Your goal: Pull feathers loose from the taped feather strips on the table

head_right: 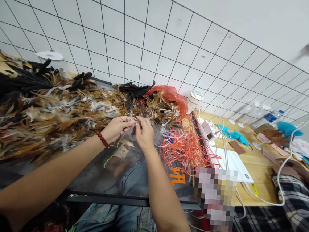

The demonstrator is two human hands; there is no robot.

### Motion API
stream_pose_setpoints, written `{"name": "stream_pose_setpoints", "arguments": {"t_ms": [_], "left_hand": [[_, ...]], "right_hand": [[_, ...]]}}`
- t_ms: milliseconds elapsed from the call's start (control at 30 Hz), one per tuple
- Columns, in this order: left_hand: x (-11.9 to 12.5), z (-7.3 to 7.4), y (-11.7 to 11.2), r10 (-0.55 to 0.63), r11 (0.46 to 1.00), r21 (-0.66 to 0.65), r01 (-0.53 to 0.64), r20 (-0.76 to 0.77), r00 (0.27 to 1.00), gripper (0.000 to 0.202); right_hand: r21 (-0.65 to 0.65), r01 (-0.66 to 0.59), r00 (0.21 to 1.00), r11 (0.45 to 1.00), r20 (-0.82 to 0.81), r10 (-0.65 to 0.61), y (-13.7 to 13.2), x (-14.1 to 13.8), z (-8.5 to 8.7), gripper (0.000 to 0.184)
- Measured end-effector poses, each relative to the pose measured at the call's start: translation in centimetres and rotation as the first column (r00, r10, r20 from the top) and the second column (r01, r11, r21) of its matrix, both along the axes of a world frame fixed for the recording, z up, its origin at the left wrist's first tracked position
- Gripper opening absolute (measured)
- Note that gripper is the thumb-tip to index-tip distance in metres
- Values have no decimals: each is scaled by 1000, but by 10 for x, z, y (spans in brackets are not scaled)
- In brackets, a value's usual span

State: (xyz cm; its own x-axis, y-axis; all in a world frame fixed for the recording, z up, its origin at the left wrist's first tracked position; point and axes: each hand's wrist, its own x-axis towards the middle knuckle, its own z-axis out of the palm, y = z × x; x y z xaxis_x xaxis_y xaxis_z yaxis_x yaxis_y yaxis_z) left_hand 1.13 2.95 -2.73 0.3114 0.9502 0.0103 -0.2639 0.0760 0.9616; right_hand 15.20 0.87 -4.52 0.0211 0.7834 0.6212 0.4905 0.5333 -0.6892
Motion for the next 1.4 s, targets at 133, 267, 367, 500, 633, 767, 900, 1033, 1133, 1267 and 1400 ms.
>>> {"name": "stream_pose_setpoints", "arguments": {"t_ms": [133,267,367,500,633,767,900,1033,1133,1267,1400], "left_hand": [[0,-2,1,1,1000,-4,-1,25,1000,33],[2,-1,1,89,993,-84,-86,24,996,30],[2,1,0,94,983,-165,-84,57,994,28],[2,1,0,108,970,-227,-84,94,990,27],[4,-2,0,142,963,-239,-121,74,987,23],[5,-5,0,134,961,-253,-109,84,987,21],[4,-7,2,135,966,-233,-107,108,985,27],[2,-8,4,132,981,-156,-118,79,988,35],[2,-11,5,160,987,-16,-160,-10,987,33],[2,-14,7,206,975,107,-194,-116,972,27],[1,-15,8,243,951,240,-195,-194,950,21]], "right_hand": [[-15,29,999,999,14,-29,0,1,0,19],[22,90,996,996,27,-91,-4,-1,3,18],[60,88,996,994,22,-89,-6,-2,3,17],[36,96,995,995,-37,-95,-4,-4,0,17],[-69,85,984,994,-151,-95,0,-2,-6,17],[-150,55,967,987,-240,-90,3,-1,-11,17],[-186,-2,951,983,-304,-56,5,0,-14,18],[-196,-32,942,980,-334,-36,6,0,-18,19],[-220,-18,929,975,-365,-65,8,-1,-22,19],[-205,-61,942,977,-335,-11,8,-3,-22,30],[-207,-127,975,970,-204,84,6,-6,-22,37]]}}
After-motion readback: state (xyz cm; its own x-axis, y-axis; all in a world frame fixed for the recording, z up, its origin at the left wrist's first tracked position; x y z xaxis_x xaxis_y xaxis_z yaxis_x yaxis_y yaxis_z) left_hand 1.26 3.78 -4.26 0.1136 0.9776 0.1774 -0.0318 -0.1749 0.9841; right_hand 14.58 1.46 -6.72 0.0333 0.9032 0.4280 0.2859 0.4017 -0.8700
